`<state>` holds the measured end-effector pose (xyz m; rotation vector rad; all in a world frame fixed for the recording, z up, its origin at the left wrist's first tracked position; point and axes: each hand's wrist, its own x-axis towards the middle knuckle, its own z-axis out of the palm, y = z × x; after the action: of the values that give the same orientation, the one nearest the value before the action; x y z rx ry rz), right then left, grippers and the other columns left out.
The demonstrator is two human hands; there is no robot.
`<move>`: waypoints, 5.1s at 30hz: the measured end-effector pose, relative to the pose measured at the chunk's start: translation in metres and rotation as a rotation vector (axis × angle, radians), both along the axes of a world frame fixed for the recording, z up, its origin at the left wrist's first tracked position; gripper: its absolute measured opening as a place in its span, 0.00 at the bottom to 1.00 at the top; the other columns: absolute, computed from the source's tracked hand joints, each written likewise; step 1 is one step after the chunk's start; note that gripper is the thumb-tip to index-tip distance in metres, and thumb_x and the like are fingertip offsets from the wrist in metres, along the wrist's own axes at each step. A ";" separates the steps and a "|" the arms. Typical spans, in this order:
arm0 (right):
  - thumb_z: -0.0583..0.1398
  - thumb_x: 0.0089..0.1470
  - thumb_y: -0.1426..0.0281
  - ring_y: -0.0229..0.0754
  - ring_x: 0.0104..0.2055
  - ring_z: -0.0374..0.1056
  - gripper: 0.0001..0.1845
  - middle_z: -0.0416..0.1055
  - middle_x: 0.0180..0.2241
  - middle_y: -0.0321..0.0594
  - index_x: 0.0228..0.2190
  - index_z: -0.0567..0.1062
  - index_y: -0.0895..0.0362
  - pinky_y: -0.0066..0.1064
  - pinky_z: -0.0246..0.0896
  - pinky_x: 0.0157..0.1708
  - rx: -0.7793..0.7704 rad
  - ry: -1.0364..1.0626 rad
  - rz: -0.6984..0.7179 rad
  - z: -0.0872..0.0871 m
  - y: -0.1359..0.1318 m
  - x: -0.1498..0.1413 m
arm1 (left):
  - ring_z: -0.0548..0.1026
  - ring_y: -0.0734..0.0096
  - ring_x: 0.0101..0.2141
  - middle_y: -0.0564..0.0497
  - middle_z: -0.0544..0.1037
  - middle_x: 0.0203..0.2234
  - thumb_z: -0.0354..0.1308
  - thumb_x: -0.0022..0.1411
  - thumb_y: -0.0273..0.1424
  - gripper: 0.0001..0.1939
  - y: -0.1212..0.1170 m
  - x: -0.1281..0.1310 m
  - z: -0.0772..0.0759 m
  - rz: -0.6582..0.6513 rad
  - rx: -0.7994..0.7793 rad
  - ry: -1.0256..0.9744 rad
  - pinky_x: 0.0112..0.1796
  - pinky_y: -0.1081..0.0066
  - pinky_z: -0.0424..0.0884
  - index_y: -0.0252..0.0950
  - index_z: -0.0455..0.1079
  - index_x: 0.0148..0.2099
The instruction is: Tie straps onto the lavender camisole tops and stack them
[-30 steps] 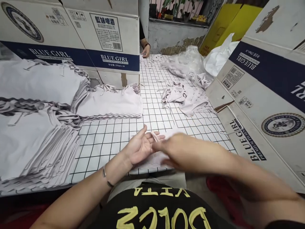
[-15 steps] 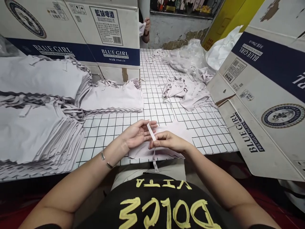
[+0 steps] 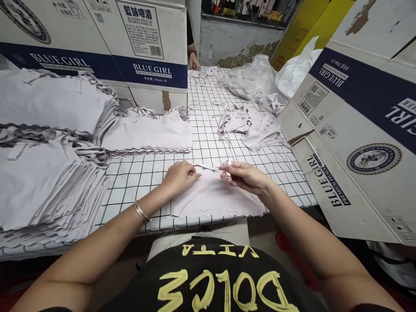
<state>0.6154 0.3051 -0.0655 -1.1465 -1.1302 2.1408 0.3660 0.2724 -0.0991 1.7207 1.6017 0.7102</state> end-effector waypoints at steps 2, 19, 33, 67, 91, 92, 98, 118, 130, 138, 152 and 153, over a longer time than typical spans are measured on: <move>0.67 0.48 0.73 0.32 0.32 0.73 0.12 0.77 0.37 0.41 0.38 0.77 0.58 0.21 0.70 0.31 -0.048 0.038 -0.065 -0.002 0.015 -0.007 | 0.67 0.54 0.42 0.46 0.75 0.34 0.62 0.55 0.38 0.10 -0.008 0.003 -0.005 -0.057 0.106 0.242 0.46 0.53 0.58 0.37 0.73 0.34; 0.67 0.46 0.68 0.35 0.36 0.65 0.13 0.67 0.31 0.33 0.31 0.68 0.56 0.31 0.60 0.42 0.605 -0.062 0.010 -0.045 0.010 -0.049 | 0.69 0.62 0.42 0.53 0.78 0.34 0.57 0.59 0.35 0.07 -0.018 0.012 -0.007 0.003 0.004 0.098 0.47 0.56 0.50 0.40 0.75 0.32; 0.66 0.47 0.70 0.37 0.36 0.64 0.11 0.66 0.31 0.33 0.30 0.67 0.55 0.32 0.60 0.41 0.587 -0.022 0.048 -0.056 0.007 -0.056 | 0.70 0.64 0.41 0.55 0.77 0.32 0.58 0.58 0.32 0.06 -0.021 0.013 -0.004 0.051 0.038 0.073 0.46 0.59 0.51 0.38 0.72 0.29; 0.67 0.45 0.68 0.36 0.33 0.64 0.12 0.67 0.29 0.33 0.28 0.68 0.55 0.31 0.60 0.37 0.579 -0.013 -0.012 -0.057 -0.002 -0.065 | 0.70 0.63 0.42 0.53 0.78 0.33 0.57 0.57 0.32 0.06 -0.023 0.015 -0.002 0.041 0.018 0.040 0.48 0.57 0.54 0.38 0.71 0.29; 0.68 0.43 0.67 0.37 0.32 0.64 0.14 0.67 0.29 0.33 0.28 0.67 0.55 0.31 0.61 0.36 0.567 -0.049 -0.060 -0.057 -0.005 -0.068 | 0.70 0.63 0.41 0.53 0.77 0.33 0.56 0.58 0.31 0.06 -0.024 0.013 0.001 0.044 0.034 0.031 0.48 0.58 0.54 0.37 0.70 0.29; 0.68 0.43 0.67 0.36 0.32 0.64 0.14 0.67 0.28 0.33 0.28 0.67 0.55 0.31 0.61 0.36 0.550 -0.036 -0.073 -0.056 -0.006 -0.070 | 0.70 0.63 0.42 0.53 0.77 0.33 0.56 0.59 0.31 0.06 -0.024 0.012 0.000 0.040 0.027 0.035 0.48 0.58 0.54 0.37 0.69 0.29; 0.71 0.36 0.69 0.36 0.29 0.68 0.28 0.71 0.27 0.31 0.38 0.65 0.54 0.31 0.62 0.33 0.264 0.043 -0.010 -0.036 0.006 -0.081 | 0.70 0.59 0.43 0.50 0.77 0.35 0.52 0.63 0.39 0.11 -0.021 -0.003 -0.001 -0.158 -0.070 0.133 0.47 0.57 0.55 0.38 0.69 0.35; 0.67 0.42 0.66 0.35 0.23 0.56 0.08 0.63 0.20 0.32 0.25 0.76 0.57 0.31 0.53 0.28 0.854 -0.656 -0.098 -0.031 0.115 -0.024 | 0.49 0.54 0.66 0.47 0.54 0.66 0.47 0.67 0.47 0.33 -0.099 -0.006 -0.025 -0.622 0.383 0.508 0.62 0.41 0.36 0.48 0.44 0.70; 0.58 0.56 0.71 0.49 0.41 0.64 0.05 0.72 0.37 0.49 0.31 0.74 0.59 0.42 0.53 0.45 1.259 -1.038 0.345 -0.032 0.076 -0.025 | 0.67 0.50 0.56 0.47 0.70 0.57 0.49 0.66 0.42 0.19 -0.025 0.052 0.029 -0.662 0.366 0.327 0.57 0.44 0.55 0.46 0.66 0.57; 0.58 0.49 0.73 0.53 0.35 0.67 0.06 0.72 0.32 0.49 0.28 0.76 0.55 0.44 0.59 0.38 0.882 -1.578 -0.123 0.000 -0.052 0.189 | 0.71 0.62 0.45 0.48 0.74 0.40 0.48 0.59 0.24 0.16 0.116 0.059 0.013 -0.249 0.347 0.297 0.47 0.61 0.65 0.41 0.71 0.46; 0.54 0.61 0.56 0.53 0.64 0.52 0.29 0.59 0.62 0.49 0.58 0.65 0.58 0.47 0.46 0.62 1.329 -0.902 0.296 -0.059 -0.032 0.023 | 0.75 0.56 0.40 0.46 0.76 0.27 0.62 0.53 0.29 0.12 0.103 0.142 -0.009 -0.022 -0.182 -0.004 0.42 0.62 0.68 0.36 0.61 0.24; 0.52 0.62 0.55 0.53 0.67 0.47 0.31 0.55 0.64 0.49 0.60 0.62 0.59 0.47 0.42 0.64 1.309 -0.910 0.321 -0.066 -0.037 0.022 | 0.76 0.59 0.39 0.47 0.76 0.27 0.60 0.55 0.29 0.11 0.104 0.140 -0.010 -0.023 -0.201 -0.053 0.40 0.64 0.70 0.36 0.61 0.26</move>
<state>0.6374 0.2685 -0.1313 -1.1949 -2.5965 0.4608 0.5062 0.3764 -0.1089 1.5601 1.5583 0.5581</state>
